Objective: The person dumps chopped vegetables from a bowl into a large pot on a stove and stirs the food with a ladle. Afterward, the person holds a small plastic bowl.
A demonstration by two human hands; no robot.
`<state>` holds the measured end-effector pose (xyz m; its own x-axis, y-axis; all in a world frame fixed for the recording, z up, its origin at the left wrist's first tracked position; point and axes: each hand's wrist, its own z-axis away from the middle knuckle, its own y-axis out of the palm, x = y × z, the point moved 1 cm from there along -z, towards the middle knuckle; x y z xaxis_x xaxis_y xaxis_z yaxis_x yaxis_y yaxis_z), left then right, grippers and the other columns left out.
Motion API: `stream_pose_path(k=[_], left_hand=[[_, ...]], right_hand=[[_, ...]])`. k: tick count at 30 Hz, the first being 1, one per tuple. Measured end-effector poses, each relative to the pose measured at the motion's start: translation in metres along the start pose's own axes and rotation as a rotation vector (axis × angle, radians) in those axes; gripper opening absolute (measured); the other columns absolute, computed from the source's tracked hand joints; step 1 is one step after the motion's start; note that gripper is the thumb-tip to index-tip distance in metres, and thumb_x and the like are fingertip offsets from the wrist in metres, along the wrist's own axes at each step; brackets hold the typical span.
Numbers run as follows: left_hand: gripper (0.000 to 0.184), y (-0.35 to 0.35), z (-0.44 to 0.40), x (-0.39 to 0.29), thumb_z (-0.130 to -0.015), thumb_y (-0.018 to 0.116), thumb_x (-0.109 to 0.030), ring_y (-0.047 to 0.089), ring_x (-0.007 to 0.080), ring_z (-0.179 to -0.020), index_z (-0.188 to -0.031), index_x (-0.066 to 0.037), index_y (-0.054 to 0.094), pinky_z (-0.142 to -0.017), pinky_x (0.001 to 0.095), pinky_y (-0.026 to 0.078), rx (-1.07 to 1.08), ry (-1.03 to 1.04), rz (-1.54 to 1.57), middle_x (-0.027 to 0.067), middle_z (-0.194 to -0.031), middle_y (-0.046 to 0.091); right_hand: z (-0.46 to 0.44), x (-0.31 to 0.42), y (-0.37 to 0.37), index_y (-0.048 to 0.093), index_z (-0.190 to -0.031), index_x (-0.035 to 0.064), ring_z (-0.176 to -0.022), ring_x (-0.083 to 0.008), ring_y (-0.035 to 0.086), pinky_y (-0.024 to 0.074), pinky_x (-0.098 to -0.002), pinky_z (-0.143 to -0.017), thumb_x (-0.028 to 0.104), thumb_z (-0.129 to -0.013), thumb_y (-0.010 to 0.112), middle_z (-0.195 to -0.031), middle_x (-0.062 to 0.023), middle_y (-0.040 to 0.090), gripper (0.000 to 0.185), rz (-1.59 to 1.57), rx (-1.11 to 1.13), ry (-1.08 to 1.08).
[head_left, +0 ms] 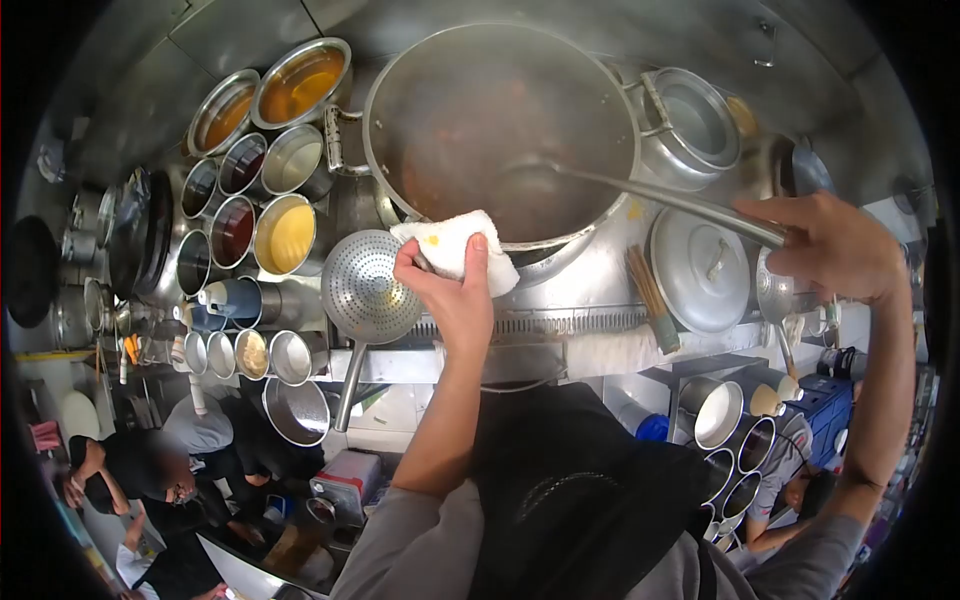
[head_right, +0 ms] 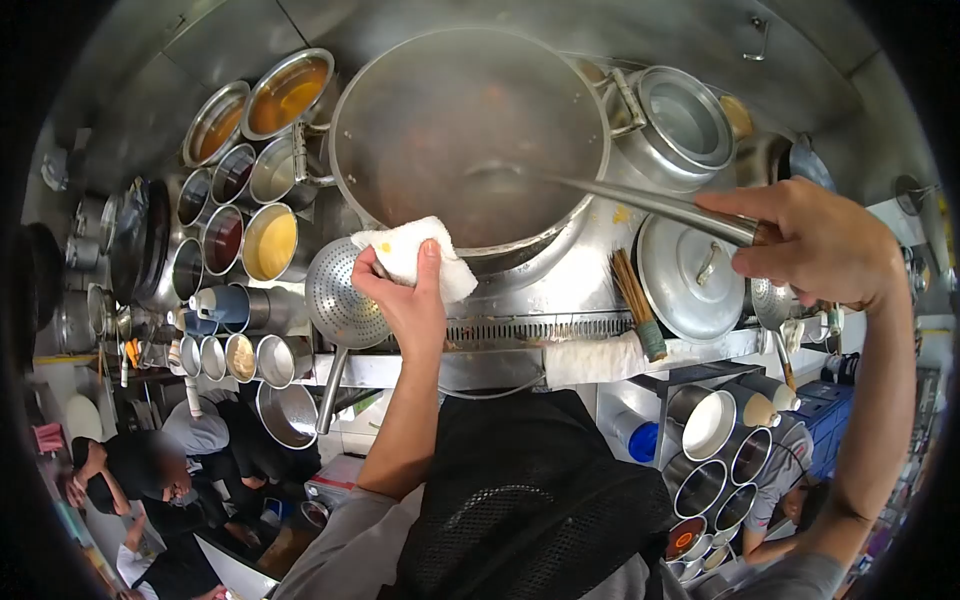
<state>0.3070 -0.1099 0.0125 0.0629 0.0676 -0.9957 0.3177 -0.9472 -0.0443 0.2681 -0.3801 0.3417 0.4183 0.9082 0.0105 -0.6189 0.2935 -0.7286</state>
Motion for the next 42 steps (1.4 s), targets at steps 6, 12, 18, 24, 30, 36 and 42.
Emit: stream_pose_path(k=[6, 12, 18, 24, 30, 36, 42], left_hand=[[0.073, -0.003, 0.0, 0.004, -0.095, 0.084, -0.021, 0.056, 0.027, -0.121, -0.139, 0.004, 0.031, -0.107, 0.0401, 0.046, -0.011, -0.004, -0.015, 0.0232, -0.135, 0.049], [0.076, -0.005, -0.001, -0.003, -0.093, 0.086, -0.023, 0.055, 0.0264, -0.119, -0.139, 0.005, 0.032, -0.104, 0.0393, 0.047, -0.003, -0.026, 0.062, 0.0217, -0.132, 0.048], [0.079, -0.008, -0.002, 0.006, -0.092, 0.086, -0.023, 0.052, 0.0291, -0.121, -0.14, 0.006, 0.031, -0.107, 0.0415, 0.045, -0.002, 0.029, -0.033, 0.0241, -0.134, 0.045], [0.08, -0.01, -0.004, 0.011, -0.092, 0.086, -0.025, 0.05, 0.0319, -0.123, -0.14, 0.009, 0.031, -0.109, 0.0444, 0.042, 0.029, 0.042, -0.045, 0.0256, -0.135, 0.042], [0.08, -0.009, -0.006, 0.009, -0.092, 0.085, -0.024, 0.046, 0.0371, -0.127, -0.139, 0.011, 0.032, -0.113, 0.0463, 0.038, 0.039, 0.093, -0.087, 0.0267, -0.137, 0.039], [0.079, -0.01, -0.006, 0.007, -0.091, 0.085, -0.022, 0.045, 0.0393, -0.127, -0.139, 0.014, 0.034, -0.114, 0.0474, 0.037, 0.037, 0.124, -0.094, 0.0276, -0.135, 0.04], [0.079, -0.012, -0.005, 0.009, -0.093, 0.084, -0.024, 0.043, 0.0385, -0.13, -0.14, 0.013, 0.032, -0.115, 0.0477, 0.036, 0.053, 0.143, -0.116, 0.0271, -0.137, 0.037]], right_hand=[[-0.008, 0.018, 0.018, 0.061, -0.15, 0.0097, -0.072, -0.033, 0.074, 0.0582, -0.0426, -0.068, 0.015, -0.094, 0.067, -0.073, -0.0206, 0.07, 0.057, 0.255, 0.009, -0.315], [-0.095, -0.002, 0.114, 0.057, -0.152, 0.0131, -0.088, -0.0439, 0.072, 0.0536, -0.0559, -0.08, 0.016, -0.094, 0.069, -0.09, -0.0274, 0.072, 0.059, 0.301, -0.371, -0.466], [-0.071, -0.019, 0.135, 0.048, -0.16, 0.0077, -0.049, -0.0077, 0.048, 0.0405, -0.0295, -0.046, 0.015, -0.101, 0.069, -0.068, -0.0008, 0.052, 0.063, -0.595, -0.266, -0.214], [-0.101, 0.011, 0.102, 0.046, -0.159, 0.0015, -0.049, -0.012, 0.052, 0.0448, -0.0306, -0.048, 0.015, -0.102, 0.065, -0.072, -0.0038, 0.056, 0.062, -0.597, -0.282, -0.235], [-0.153, 0.109, 0.109, 0.044, -0.152, -0.0044, -0.055, -0.0229, 0.066, 0.0541, -0.0403, -0.055, 0.011, -0.1, 0.06, -0.079, -0.0172, 0.069, 0.057, -0.353, -0.137, -0.35], [-0.092, 0.102, 0.12, 0.043, -0.154, 0.0035, -0.081, -0.0466, 0.073, 0.0579, -0.0557, -0.079, 0.009, -0.096, 0.057, -0.09, -0.0299, 0.073, 0.06, 0.069, -0.132, -0.439], [-0.033, 0.007, 0.119, 0.047, -0.159, 0.0129, -0.076, -0.0458, 0.07, 0.0539, -0.0537, -0.075, 0.003, -0.088, 0.065, -0.081, -0.027, 0.07, 0.074, 0.209, -0.26, -0.516]])
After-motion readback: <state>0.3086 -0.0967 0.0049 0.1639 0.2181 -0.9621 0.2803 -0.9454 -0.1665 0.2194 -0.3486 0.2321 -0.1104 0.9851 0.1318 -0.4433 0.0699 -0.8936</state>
